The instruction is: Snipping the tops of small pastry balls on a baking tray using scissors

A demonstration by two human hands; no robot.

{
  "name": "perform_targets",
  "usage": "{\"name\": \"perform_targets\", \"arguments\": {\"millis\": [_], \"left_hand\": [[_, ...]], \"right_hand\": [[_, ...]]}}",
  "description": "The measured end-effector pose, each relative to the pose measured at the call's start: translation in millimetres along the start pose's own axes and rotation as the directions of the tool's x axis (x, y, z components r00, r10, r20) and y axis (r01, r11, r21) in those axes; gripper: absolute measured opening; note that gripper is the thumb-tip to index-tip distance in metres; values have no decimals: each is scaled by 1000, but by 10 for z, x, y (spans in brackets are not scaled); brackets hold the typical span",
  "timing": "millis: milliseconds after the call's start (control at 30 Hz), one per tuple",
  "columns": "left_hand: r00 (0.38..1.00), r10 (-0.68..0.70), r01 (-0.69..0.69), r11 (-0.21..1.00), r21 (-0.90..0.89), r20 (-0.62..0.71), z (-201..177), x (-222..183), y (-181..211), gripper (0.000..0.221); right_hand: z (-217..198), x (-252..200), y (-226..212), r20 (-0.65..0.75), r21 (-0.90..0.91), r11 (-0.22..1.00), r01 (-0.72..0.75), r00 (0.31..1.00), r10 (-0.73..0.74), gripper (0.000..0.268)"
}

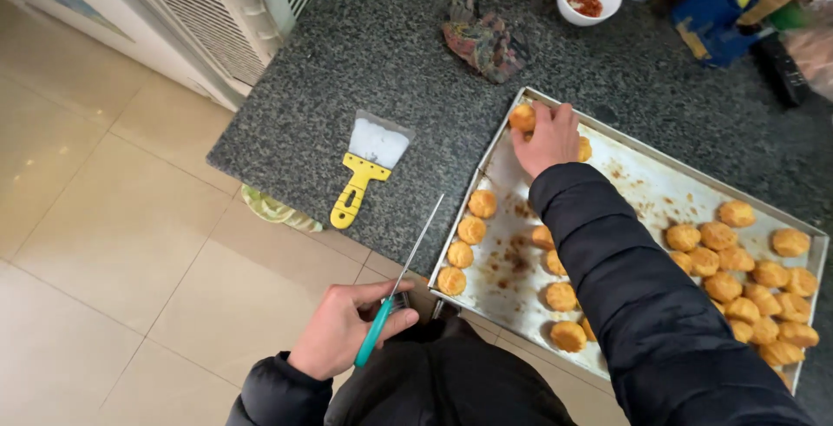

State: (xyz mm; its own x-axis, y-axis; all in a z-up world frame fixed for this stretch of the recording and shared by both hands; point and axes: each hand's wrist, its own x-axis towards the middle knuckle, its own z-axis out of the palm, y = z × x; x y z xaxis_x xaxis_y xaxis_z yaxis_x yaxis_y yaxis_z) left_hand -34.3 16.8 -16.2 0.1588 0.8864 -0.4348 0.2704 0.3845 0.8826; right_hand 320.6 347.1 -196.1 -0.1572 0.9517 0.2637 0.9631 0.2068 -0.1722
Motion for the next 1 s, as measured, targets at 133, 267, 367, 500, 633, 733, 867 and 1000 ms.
{"name": "perform_targets", "arguments": {"millis": [133, 267, 367, 500, 633, 733, 867, 1000], "left_hand": [[999, 36, -37, 999, 12, 9, -24, 37, -30, 44], [1000, 5, -5, 999, 50, 2, -16, 81, 7, 43], [1000, 16, -17, 997, 71, 20, 5, 124, 59, 44], [998, 10, -15, 997, 75, 67, 76, 188, 76, 49], [985, 45, -71, 986, 153, 169, 101, 214, 162, 46], [971, 4, -26, 995, 92, 240, 156, 222, 171, 46], [946, 62, -96, 991, 92, 319, 228, 205, 197, 54], [928, 80, -146, 977, 158, 364, 260, 131, 304, 56]], "right_hand": [[-44, 13, -96, 9, -8, 999, -46, 999, 46, 51], [-337, -68, -252, 20, 236, 960, -148, 989, 148, 38], [-617, -218, -408, 167, 651, 680, -336, 938, 304, 42], [-1494, -704, -806, 657, 748, -262, -610, 738, 155, 63], [-1768, -1238, -825, 709, 621, -447, -644, 705, -29, 53], [-1770, -1512, -734, 720, 496, -599, -629, 684, -122, 46], [-1743, -1722, -695, 733, 491, -598, -634, 671, -109, 44], [-1744, -1845, -693, 724, 471, -619, -629, 676, -136, 54]]}}
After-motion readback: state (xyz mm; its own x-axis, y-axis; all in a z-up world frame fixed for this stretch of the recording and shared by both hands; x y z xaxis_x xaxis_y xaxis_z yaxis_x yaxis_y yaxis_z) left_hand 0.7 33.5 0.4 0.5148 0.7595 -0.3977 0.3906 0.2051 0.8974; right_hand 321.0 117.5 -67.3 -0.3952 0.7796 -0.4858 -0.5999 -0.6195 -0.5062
